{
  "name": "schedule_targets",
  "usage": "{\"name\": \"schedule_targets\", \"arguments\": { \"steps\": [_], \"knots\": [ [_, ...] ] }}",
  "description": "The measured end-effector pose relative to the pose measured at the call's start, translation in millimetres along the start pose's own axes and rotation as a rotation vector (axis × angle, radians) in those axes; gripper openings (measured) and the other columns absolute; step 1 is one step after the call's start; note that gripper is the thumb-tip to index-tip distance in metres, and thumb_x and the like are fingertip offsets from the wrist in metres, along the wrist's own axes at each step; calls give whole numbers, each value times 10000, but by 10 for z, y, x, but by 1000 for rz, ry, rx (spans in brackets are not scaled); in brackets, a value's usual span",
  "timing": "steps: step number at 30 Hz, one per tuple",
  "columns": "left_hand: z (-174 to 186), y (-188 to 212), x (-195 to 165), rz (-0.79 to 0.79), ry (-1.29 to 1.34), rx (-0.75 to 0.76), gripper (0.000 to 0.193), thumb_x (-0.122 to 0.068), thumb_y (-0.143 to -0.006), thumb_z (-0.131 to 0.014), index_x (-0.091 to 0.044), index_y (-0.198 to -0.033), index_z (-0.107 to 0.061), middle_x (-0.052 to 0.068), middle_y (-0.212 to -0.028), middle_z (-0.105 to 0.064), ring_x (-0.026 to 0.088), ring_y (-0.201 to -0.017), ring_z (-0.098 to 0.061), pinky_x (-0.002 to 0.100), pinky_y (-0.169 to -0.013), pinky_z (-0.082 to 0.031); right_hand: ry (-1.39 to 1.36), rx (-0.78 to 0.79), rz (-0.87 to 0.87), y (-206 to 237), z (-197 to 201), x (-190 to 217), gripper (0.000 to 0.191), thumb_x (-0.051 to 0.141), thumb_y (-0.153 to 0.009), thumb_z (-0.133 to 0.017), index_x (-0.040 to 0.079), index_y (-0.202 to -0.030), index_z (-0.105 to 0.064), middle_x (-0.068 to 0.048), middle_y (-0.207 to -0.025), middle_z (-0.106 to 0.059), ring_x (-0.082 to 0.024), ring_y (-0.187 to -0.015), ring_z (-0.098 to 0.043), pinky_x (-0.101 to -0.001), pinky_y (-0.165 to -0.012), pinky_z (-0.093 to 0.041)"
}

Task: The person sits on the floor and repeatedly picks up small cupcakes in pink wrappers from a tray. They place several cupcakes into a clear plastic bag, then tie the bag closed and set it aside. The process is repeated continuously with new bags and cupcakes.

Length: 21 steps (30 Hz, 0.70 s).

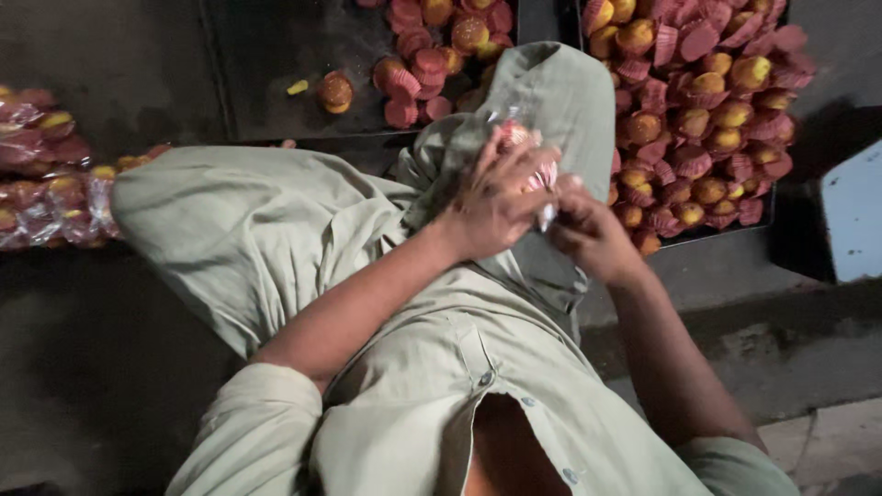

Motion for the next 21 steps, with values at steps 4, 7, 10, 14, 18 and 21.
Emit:
{"name": "schedule_targets", "arguments": {
  "steps": [4, 7, 10, 14, 18, 21],
  "knots": [
    [124, -101, -97, -29, 147, -91, 304, -163, -966, -658, -266, -1231, -765, 24, -1399, -623, 371, -1391, -482, 534, -1249, -295, -314, 1, -200, -10, 136, -154, 294, -60, -795, -590, 21, -1068, -662, 24, -1024, -625, -71, -912, -573, -218, -772, -433],
    [202, -200, -101, -16, 196, -106, 169, -156, -857, -686, -213, -976, -791, -3, -1304, -670, 350, -1333, -506, 503, -1157, -343, -306, 21, -126, -54, 83, -43, 306, -42, -776, -595, 24, -1068, -660, 29, -995, -638, -67, -881, -585, -212, -767, -444],
    [316, -124, -129, 31, 243, -191, 148, -121, -816, -682, -207, -901, -768, -14, -1282, -676, 297, -1295, -549, 530, -1164, -342, -388, -66, -118, -94, 70, -7, 367, -51, -798, -642, 17, -1155, -698, -21, -996, -636, -87, -859, -582, -231, -759, -447],
    [470, 92, -87, 94, 338, -287, 54, -92, -823, -685, -133, -808, -654, -39, -1252, -701, 267, -1277, -596, 439, -1117, -419, 21, -216, 208, -240, 282, 294, 303, -98, -767, -699, 68, -988, -574, -63, -1128, -636, -119, -1010, -643, -278, -925, -531],
    [899, 194, 602, 216, 985, -579, 30, -60, -973, -636, -60, -945, -624, 38, -1135, -683, 193, -1090, -610, 333, -1001, -483, 429, -362, 401, -451, 401, 368, 220, -133, -996, -625, 9, -1147, -550, -111, -1234, -615, -134, -1045, -625, -260, -938, -535],
    [1651, 710, 1336, 243, 1053, -764, 128, -130, -1086, -615, -47, -988, -621, 99, -1093, -748, 123, -1016, -641, 315, -1009, -511, -318, -275, 213, -685, 440, 9, 136, 125, -1142, -604, -9, -1120, -610, -63, -860, -629, -162, -695, -570, -286, -595, -443]
  ]
}}
Point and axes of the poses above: each hand's wrist, its own y-axis away from the middle knuckle, its own z-axis out of the back of the hand, x = y × z, the point moved 9 cm from there along -y, towards the middle knuckle
